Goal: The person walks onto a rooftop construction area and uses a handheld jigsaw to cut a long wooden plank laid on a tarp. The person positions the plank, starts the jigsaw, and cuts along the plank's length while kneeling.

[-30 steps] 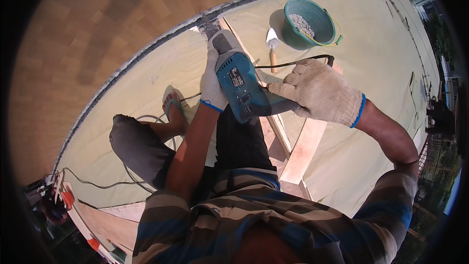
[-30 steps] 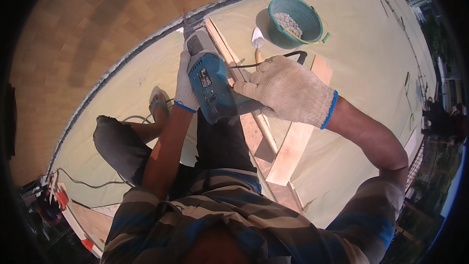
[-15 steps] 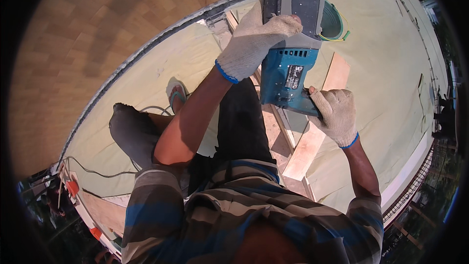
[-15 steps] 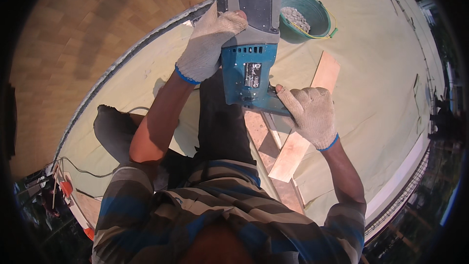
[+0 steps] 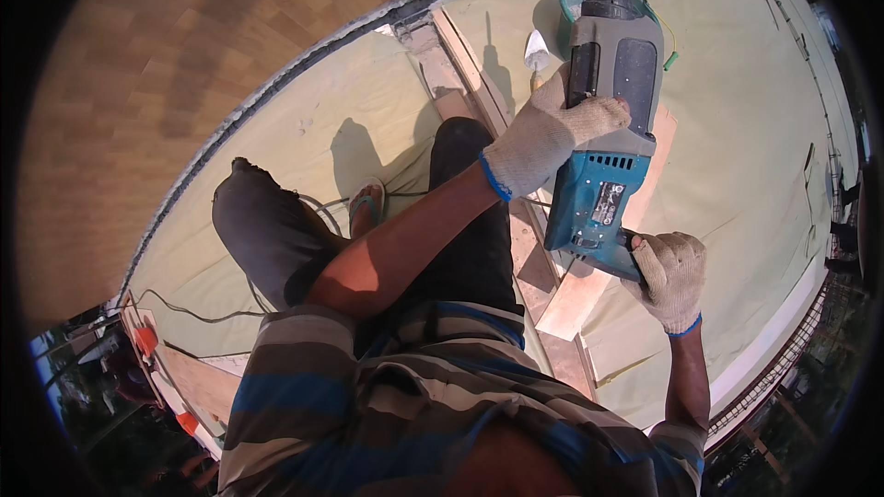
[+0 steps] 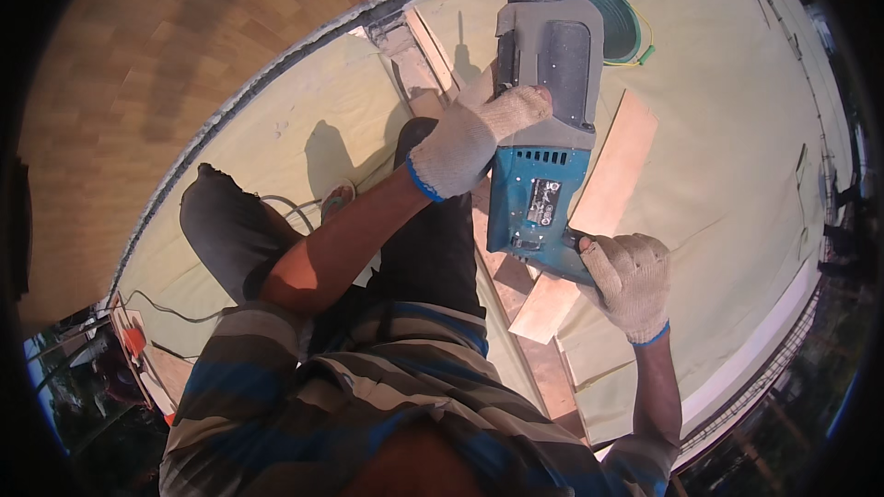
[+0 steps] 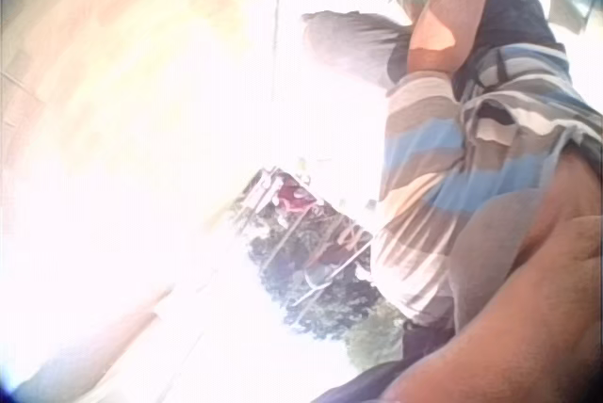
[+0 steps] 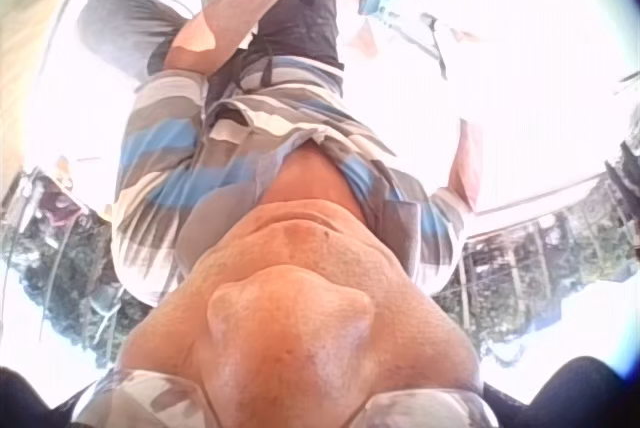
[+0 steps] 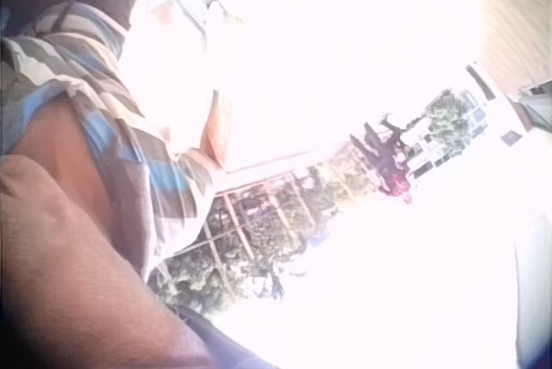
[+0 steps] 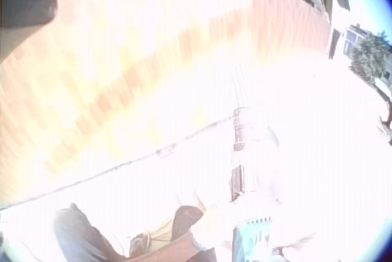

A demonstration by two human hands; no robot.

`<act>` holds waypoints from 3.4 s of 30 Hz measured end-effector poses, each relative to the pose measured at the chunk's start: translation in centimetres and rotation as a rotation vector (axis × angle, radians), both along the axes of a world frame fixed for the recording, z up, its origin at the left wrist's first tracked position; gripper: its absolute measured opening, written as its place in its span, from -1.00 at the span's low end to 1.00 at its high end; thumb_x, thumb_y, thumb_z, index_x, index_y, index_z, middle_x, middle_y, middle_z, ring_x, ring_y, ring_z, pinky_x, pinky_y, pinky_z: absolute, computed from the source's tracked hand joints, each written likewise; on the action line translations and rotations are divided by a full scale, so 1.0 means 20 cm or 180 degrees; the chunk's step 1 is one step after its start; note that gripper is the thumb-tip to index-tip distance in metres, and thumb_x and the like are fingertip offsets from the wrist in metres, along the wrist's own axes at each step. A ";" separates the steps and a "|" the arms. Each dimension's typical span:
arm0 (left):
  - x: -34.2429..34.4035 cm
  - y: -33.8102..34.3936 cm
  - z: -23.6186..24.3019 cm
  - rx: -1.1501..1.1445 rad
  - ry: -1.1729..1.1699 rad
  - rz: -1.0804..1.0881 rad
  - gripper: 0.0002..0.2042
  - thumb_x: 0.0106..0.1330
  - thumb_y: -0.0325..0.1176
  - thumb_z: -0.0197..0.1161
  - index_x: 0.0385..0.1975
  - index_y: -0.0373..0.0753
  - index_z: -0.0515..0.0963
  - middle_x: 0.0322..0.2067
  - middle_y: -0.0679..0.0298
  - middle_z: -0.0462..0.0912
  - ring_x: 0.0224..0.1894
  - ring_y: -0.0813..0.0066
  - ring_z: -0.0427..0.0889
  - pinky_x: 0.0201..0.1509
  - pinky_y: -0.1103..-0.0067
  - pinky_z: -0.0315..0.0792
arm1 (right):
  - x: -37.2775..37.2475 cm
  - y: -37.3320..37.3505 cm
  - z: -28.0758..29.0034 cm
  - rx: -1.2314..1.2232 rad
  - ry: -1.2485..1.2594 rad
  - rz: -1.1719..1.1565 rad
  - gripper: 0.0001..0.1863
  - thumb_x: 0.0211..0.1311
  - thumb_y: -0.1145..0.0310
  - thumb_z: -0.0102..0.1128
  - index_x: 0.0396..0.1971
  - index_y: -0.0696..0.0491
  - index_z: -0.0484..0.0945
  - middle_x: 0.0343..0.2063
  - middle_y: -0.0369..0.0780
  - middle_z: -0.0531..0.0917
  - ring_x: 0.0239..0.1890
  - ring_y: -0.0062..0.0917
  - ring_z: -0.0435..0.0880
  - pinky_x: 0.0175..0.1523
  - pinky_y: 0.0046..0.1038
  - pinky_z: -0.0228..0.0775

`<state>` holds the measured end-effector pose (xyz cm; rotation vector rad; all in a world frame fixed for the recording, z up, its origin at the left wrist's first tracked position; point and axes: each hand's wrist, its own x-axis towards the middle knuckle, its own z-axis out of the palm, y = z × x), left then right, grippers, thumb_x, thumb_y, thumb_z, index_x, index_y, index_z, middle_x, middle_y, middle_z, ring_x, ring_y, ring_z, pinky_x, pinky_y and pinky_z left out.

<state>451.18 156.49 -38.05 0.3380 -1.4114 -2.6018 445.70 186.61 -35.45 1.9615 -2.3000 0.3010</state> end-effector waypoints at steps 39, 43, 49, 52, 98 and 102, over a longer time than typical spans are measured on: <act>0.37 -0.32 -1.66 0.2692 -0.1011 0.1162 -0.16 0.50 0.45 -0.19 0.33 -0.26 0.46 0.21 0.08 0.61 0.22 0.20 0.62 0.33 0.32 0.53 | 0.25 -1.26 -0.96 -0.2119 -0.6011 -0.2246 -0.34 0.26 0.51 0.37 0.36 0.19 0.35 -0.23 -0.25 0.72 -0.14 -0.56 0.67 0.14 -0.44 0.51; 0.40 -0.25 -1.85 0.3316 -0.1393 0.0982 -0.07 0.46 0.52 -0.25 0.42 -0.27 0.38 0.28 0.12 0.56 0.29 0.22 0.57 0.37 0.31 0.48 | 0.28 -1.26 -0.98 -0.1582 -0.5228 -0.1940 -0.38 0.18 0.54 0.38 0.28 0.19 0.42 -0.29 -0.28 0.70 -0.20 -0.65 0.64 0.10 -0.49 0.50; 0.56 -0.09 -2.18 0.0773 -0.1826 0.0473 -0.37 0.63 0.12 -0.04 0.44 -0.28 0.34 0.30 0.18 0.55 0.32 0.33 0.54 0.44 0.37 0.42 | 0.30 -1.25 -0.89 -0.1489 -0.4981 -0.2143 -0.41 0.14 0.52 0.40 0.21 0.16 0.48 -0.29 -0.30 0.69 -0.20 -0.65 0.63 0.06 -0.48 0.49; 0.50 0.01 -2.01 0.0907 -0.0273 0.0144 -0.48 0.63 -0.01 0.01 0.40 -0.23 0.38 0.30 0.22 0.53 0.32 0.36 0.53 0.45 0.40 0.40 | 0.29 -1.22 -0.89 -0.1490 -0.4618 -0.2097 -0.43 0.17 0.46 0.41 0.21 0.16 0.50 -0.24 -0.27 0.69 -0.16 -0.62 0.65 0.04 -0.46 0.52; 0.18 -0.40 -1.94 0.2762 -0.2079 0.1120 -0.41 0.58 0.14 -0.30 0.17 -0.15 0.54 0.01 0.14 0.70 0.07 0.14 0.66 0.18 0.08 0.56 | 0.20 -1.36 -1.36 -0.0881 -0.4914 -0.2088 -0.43 0.25 0.46 0.41 0.25 0.15 0.47 -0.16 -0.31 0.69 -0.12 -0.69 0.64 0.06 -0.54 0.53; 0.17 -0.43 -2.09 0.2648 -0.2194 0.1486 -0.42 0.57 0.15 -0.29 0.07 -0.15 0.58 -0.09 0.14 0.72 -0.12 0.14 0.71 0.00 0.14 0.62 | 0.20 -1.29 -1.39 -0.0507 -0.3914 -0.1830 -0.46 0.24 0.48 0.40 0.21 0.15 0.47 -0.13 -0.30 0.70 -0.11 -0.71 0.65 0.01 -0.57 0.54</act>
